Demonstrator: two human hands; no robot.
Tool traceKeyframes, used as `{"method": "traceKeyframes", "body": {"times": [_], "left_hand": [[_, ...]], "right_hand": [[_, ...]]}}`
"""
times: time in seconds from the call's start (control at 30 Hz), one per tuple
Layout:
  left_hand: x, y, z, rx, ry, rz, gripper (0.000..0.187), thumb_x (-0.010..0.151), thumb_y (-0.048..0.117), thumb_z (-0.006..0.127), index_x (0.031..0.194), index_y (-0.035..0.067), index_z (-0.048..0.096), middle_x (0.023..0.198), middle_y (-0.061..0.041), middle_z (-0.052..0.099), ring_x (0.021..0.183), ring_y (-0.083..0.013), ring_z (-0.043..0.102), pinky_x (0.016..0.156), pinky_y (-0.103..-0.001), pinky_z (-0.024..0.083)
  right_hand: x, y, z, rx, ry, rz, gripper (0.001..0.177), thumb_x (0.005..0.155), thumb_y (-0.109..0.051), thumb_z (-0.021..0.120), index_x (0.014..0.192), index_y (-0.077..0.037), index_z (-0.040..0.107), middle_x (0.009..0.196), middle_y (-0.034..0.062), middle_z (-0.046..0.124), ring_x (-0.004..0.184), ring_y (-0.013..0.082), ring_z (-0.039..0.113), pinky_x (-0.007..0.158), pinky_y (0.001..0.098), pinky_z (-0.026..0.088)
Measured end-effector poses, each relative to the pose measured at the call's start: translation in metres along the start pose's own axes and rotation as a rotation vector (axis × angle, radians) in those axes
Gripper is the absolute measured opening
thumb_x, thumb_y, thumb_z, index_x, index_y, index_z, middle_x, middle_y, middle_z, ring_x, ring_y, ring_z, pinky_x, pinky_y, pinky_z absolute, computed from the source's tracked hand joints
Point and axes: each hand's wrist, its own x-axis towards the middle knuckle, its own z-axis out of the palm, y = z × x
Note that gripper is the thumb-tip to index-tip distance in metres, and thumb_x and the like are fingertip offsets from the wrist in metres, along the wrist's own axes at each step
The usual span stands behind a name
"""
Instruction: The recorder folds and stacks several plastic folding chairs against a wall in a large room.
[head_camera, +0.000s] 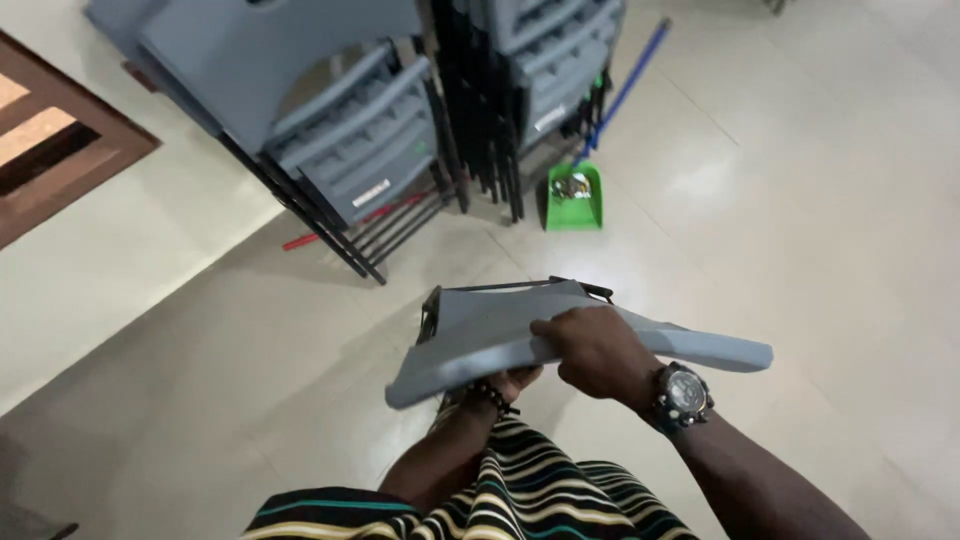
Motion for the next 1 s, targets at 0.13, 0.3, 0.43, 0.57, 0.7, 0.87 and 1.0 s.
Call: {"method": "traceKeyframes", "body": {"times": [0.13, 0.3, 0.43, 0.57, 0.7, 0.87, 1.0], "left_hand": [[-0.039, 0.078, 0.035, 0.179, 0.118, -0.040, 0.069, 0.098, 0.061, 0.048, 0.141, 0.007, 0.052, 0.137, -0.021, 0.060, 0.116, -0.0442, 0.065, 0.097, -0.057, 0.055], [-0.063, 0.145, 0.084, 0.360, 0.195, -0.078, 0.080, 0.097, 0.066, 0.043, 0.143, 0.001, 0.048, 0.139, -0.028, 0.057, 0.111, -0.0542, 0.065, 0.092, -0.057, 0.057], [-0.086, 0.180, 0.119, 0.651, 0.294, 0.041, 0.072, 0.091, 0.050, 0.068, 0.147, 0.014, 0.042, 0.136, -0.020, 0.057, 0.111, -0.0417, 0.066, 0.092, -0.053, 0.059], [-0.114, 0.222, 0.147, 0.755, 0.378, 0.182, 0.073, 0.083, 0.037, 0.080, 0.146, 0.026, 0.045, 0.122, -0.012, 0.071, 0.098, -0.0284, 0.071, 0.080, -0.039, 0.060], [-0.060, 0.270, 0.088, 0.423, 0.455, 0.557, 0.052, 0.085, 0.034, 0.076, 0.124, 0.004, 0.062, 0.109, -0.016, 0.069, 0.083, -0.0300, 0.066, 0.063, -0.035, 0.058], [-0.170, 0.343, 0.277, -0.359, -0.223, 1.259, 0.038, 0.087, 0.034, 0.076, 0.107, 0.003, 0.065, 0.092, -0.014, 0.067, 0.072, -0.0263, 0.065, 0.051, -0.036, 0.054], [-0.208, 0.364, 0.364, 0.618, 0.867, 1.550, 0.039, 0.072, -0.010, 0.065, 0.110, 0.000, 0.065, 0.103, -0.011, 0.073, 0.091, -0.0200, 0.071, 0.069, -0.032, 0.061]], "right_hand": [[0.082, -0.002, -0.009, -0.063, -0.171, -0.103, 0.036, 0.074, -0.004, 0.063, 0.108, -0.013, 0.072, 0.089, 0.0140, 0.075, 0.089, 0.0364, 0.070, 0.077, 0.0508, 0.054], [0.177, 0.002, -0.039, -0.094, -0.343, -0.033, 0.025, 0.097, -0.015, 0.051, 0.110, -0.019, 0.073, 0.090, 0.0095, 0.076, 0.084, 0.0282, 0.076, 0.078, 0.0464, 0.058], [0.251, 0.016, -0.048, -0.247, -0.216, -0.336, 0.037, 0.079, -0.005, 0.059, 0.110, -0.017, 0.074, 0.088, 0.0141, 0.074, 0.086, 0.0353, 0.071, 0.074, 0.0512, 0.058], [0.309, -0.005, -0.088, -0.186, -0.228, -0.376, 0.045, 0.078, -0.026, 0.073, 0.123, -0.019, 0.069, 0.093, 0.0168, 0.073, 0.087, 0.0379, 0.071, 0.078, 0.0529, 0.055], [0.363, 0.010, -0.108, -0.313, -0.112, -0.490, 0.075, 0.072, -0.021, 0.073, 0.146, -0.024, 0.058, 0.098, 0.0195, 0.073, 0.093, 0.0390, 0.069, 0.084, 0.0521, 0.054], [0.416, 0.039, -0.114, -0.365, 0.410, -0.655, 0.063, 0.074, -0.041, 0.080, 0.129, -0.014, 0.066, 0.123, 0.0144, 0.067, 0.122, 0.0372, 0.057, 0.106, 0.0524, 0.039], [0.429, 0.063, -0.157, -0.322, 0.406, -0.534, 0.065, 0.077, -0.053, 0.080, 0.129, -0.016, 0.066, 0.126, 0.0175, 0.062, 0.127, 0.0409, 0.046, 0.111, 0.0575, 0.028]]}}
